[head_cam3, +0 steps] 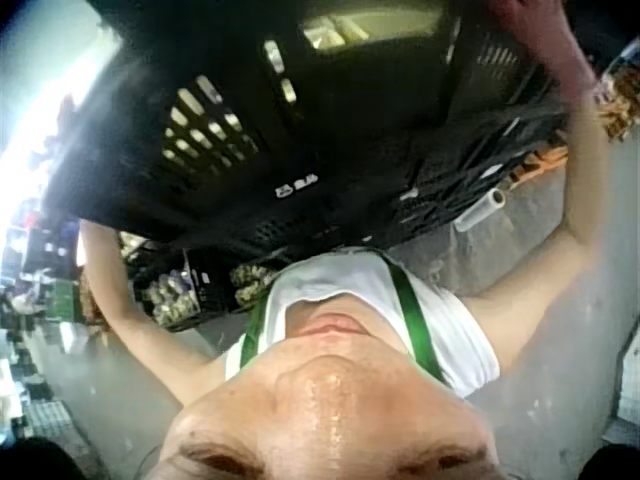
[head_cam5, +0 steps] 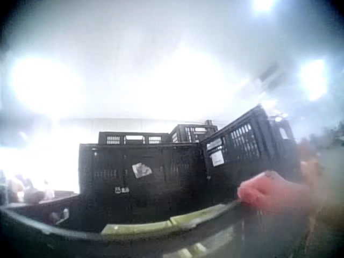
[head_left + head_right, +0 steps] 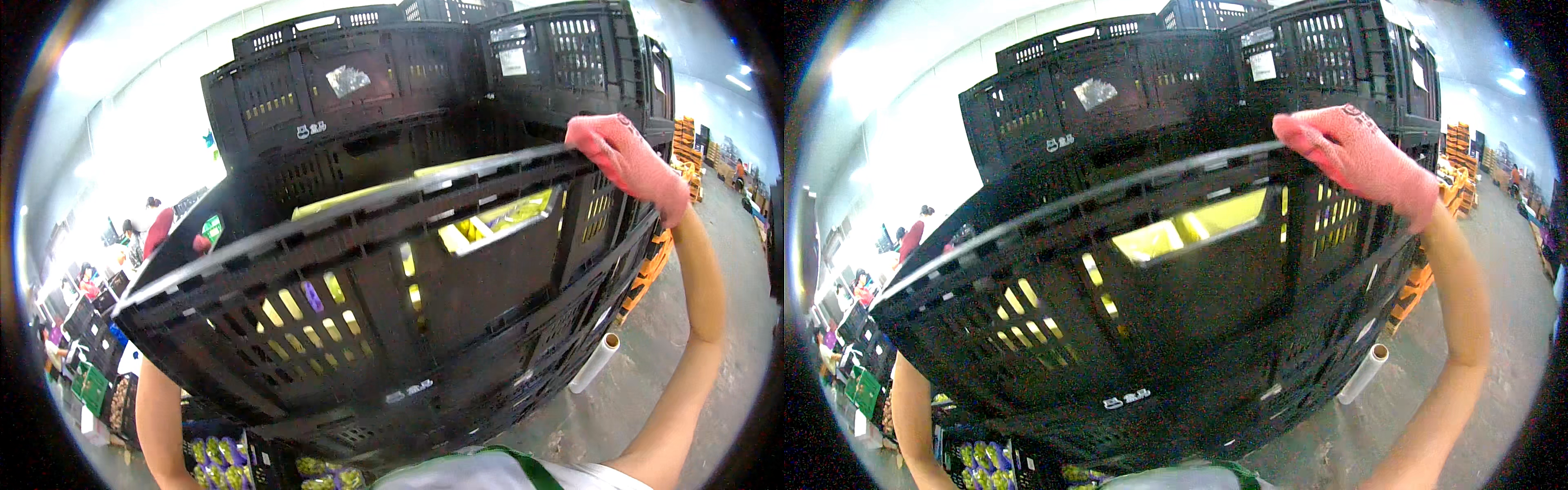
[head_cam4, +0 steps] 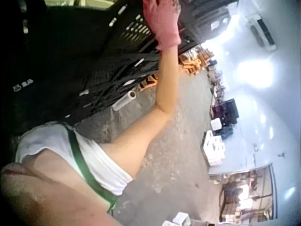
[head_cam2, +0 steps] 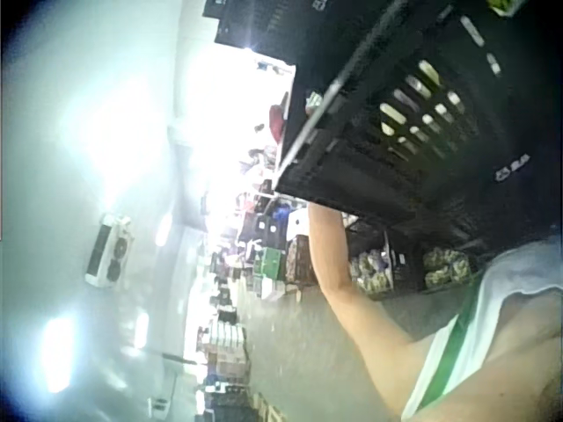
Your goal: The person folds flat cardboard sheets into rectangular boxes using a metal table as a work surface. They then place the assembled boxes into a black crate and move the crate to a stack of other crates.
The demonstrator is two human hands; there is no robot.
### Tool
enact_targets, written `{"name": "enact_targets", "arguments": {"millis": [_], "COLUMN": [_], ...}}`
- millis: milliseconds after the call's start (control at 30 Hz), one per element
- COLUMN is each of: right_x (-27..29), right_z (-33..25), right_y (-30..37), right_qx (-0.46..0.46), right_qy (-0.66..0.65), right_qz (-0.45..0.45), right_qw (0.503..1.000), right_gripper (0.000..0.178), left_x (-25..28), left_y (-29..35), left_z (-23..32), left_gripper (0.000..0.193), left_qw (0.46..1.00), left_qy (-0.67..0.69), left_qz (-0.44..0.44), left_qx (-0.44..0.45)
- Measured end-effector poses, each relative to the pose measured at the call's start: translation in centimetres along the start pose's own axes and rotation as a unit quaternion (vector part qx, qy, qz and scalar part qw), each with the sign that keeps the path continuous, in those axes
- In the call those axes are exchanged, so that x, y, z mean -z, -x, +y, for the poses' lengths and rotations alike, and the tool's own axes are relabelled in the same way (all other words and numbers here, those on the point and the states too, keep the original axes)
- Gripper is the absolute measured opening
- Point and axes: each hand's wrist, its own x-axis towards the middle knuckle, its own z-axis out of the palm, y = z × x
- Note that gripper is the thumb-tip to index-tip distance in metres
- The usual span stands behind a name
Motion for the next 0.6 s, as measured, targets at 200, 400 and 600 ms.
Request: {"name": "enact_targets", "arguments": {"millis": [200, 400, 600], "right_x": [-3.5, -2.7, -1.3], "right_z": [1.7, 5.2, 15.2], "right_y": [0.3, -0.3, -0.7], "right_qx": [0.207, 0.079, 0.009], "right_qy": [0.156, 0.120, 0.104], "right_qz": [0.332, 0.273, 0.203], "right_qw": [0.907, 0.951, 0.974], "right_gripper": [0.016, 0.031, 0.036], "left_x": [-1.1, -2.2, -3.7], "left_y": [1.2, 3.8, 11.0], "left_z": [-1.3, -3.1, -14.3], "left_gripper": [0.056, 0.048, 0.037], "left_qw": [0.928, 0.764, 0.656], "left_qy": [-0.143, -0.232, -0.418], "left_qz": [0.279, 0.542, 0.601], "left_qx": [-0.204, -0.261, -0.185]}}
